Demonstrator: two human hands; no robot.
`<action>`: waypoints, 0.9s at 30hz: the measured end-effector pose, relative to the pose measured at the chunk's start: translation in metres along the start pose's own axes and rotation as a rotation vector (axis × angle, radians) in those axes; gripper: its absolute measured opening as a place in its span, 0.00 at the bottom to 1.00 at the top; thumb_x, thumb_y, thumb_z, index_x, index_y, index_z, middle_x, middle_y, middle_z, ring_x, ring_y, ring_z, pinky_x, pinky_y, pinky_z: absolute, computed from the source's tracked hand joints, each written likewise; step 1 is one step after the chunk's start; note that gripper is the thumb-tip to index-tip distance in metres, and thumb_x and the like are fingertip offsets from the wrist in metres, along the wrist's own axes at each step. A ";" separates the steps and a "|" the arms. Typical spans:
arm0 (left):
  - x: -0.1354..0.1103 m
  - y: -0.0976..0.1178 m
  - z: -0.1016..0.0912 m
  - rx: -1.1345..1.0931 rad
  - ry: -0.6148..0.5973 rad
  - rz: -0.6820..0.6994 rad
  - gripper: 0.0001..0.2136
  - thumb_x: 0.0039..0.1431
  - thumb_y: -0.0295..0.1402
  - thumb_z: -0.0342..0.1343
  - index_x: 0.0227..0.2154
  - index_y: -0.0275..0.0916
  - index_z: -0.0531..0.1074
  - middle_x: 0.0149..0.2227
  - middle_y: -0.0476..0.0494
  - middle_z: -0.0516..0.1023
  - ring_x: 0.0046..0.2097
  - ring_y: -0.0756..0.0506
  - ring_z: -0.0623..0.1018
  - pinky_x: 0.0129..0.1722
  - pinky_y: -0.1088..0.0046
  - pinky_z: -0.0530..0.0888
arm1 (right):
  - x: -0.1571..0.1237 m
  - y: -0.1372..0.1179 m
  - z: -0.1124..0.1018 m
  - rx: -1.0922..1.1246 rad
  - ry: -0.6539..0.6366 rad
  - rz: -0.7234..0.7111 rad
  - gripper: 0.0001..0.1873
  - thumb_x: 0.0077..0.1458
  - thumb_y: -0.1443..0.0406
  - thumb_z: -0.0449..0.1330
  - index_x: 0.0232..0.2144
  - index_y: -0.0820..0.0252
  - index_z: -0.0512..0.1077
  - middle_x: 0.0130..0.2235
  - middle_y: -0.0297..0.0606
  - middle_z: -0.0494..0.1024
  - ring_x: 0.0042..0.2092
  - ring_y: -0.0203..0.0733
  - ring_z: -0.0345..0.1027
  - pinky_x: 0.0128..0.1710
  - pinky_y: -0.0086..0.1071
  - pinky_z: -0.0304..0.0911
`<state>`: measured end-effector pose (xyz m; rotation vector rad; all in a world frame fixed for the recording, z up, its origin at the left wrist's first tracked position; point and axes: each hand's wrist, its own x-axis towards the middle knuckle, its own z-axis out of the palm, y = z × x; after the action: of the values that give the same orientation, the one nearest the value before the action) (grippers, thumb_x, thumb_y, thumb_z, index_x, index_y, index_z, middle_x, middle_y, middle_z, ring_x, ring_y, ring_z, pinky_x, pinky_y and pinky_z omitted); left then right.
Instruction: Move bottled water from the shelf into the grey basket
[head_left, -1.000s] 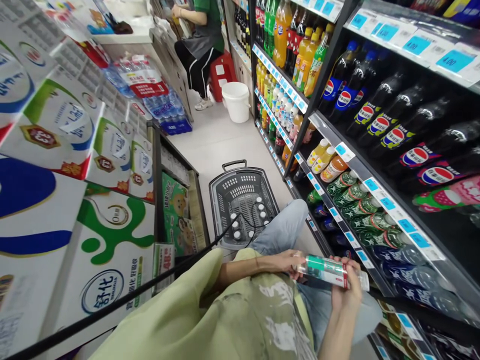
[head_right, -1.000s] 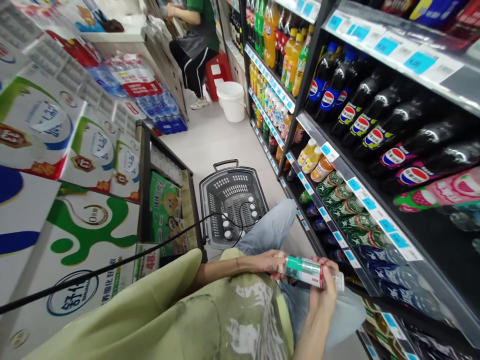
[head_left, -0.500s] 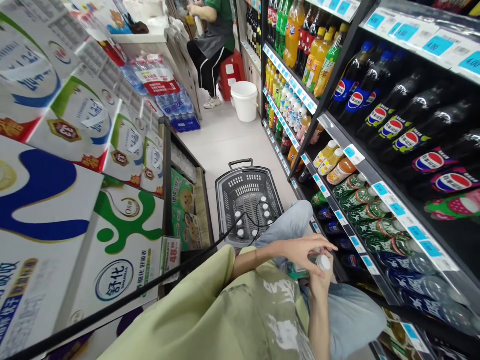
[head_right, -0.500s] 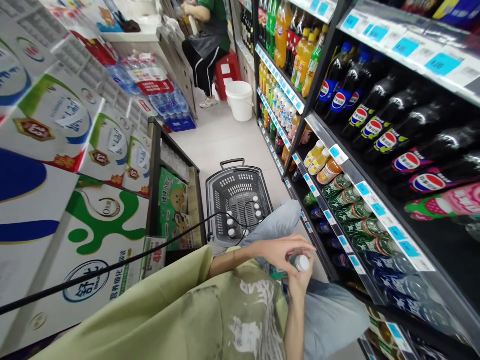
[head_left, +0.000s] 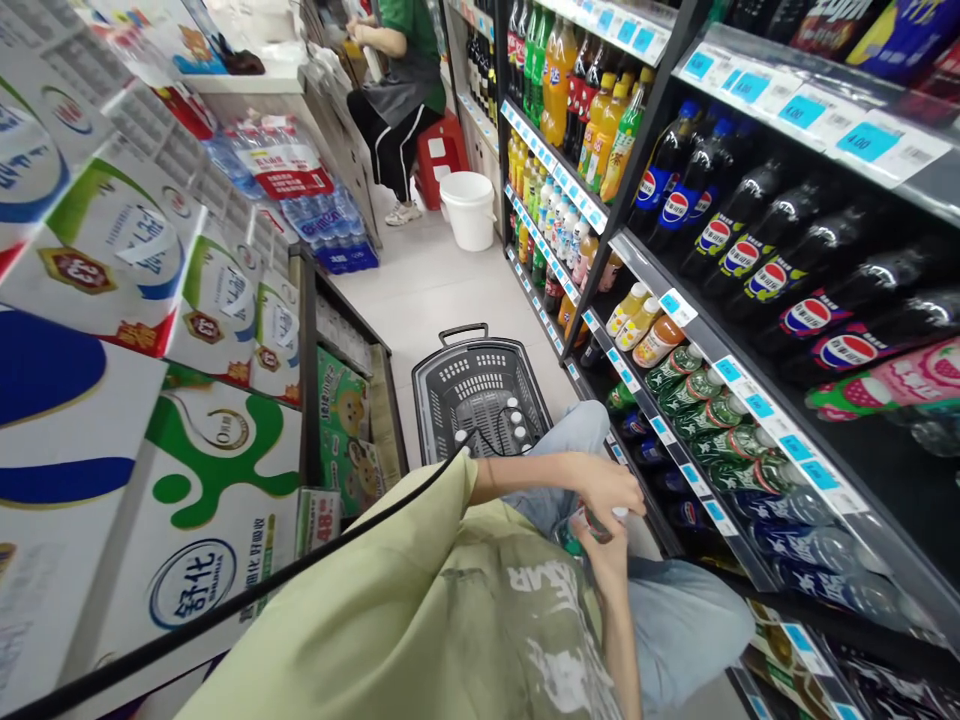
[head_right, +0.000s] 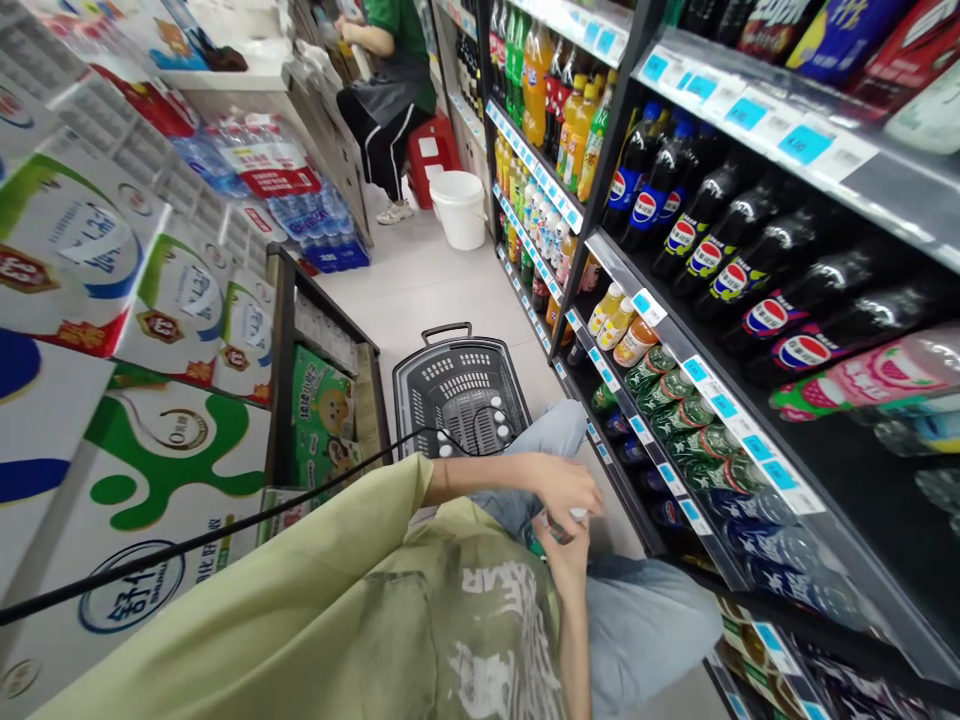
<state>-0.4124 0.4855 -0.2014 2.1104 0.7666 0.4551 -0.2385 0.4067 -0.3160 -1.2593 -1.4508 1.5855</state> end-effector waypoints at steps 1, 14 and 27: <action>-0.006 0.001 -0.011 -0.026 0.031 0.020 0.24 0.49 0.51 0.75 0.19 0.46 0.67 0.27 0.44 0.76 0.32 0.42 0.76 0.35 0.64 0.75 | -0.002 0.002 0.003 -0.019 0.004 0.031 0.34 0.42 0.54 0.79 0.48 0.59 0.75 0.47 0.40 0.84 0.48 0.51 0.79 0.51 0.42 0.75; -0.127 -0.035 -0.086 0.261 0.649 -0.416 0.11 0.59 0.39 0.69 0.38 0.37 0.78 0.43 0.42 0.79 0.43 0.45 0.78 0.47 0.72 0.73 | -0.025 0.034 -0.020 0.032 0.031 0.045 0.25 0.43 0.41 0.76 0.36 0.49 0.81 0.35 0.36 0.88 0.38 0.56 0.86 0.38 0.43 0.80; -0.255 -0.117 -0.043 0.341 0.941 -1.090 0.09 0.68 0.29 0.62 0.44 0.25 0.74 0.47 0.42 0.75 0.46 0.49 0.69 0.51 0.74 0.66 | -0.018 0.063 -0.028 0.118 0.076 0.349 0.37 0.36 0.40 0.78 0.41 0.59 0.79 0.41 0.46 0.88 0.42 0.52 0.84 0.47 0.42 0.78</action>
<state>-0.6700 0.3975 -0.2829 1.3192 2.4551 0.6992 -0.1977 0.3888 -0.3713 -1.5463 -1.1163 1.7956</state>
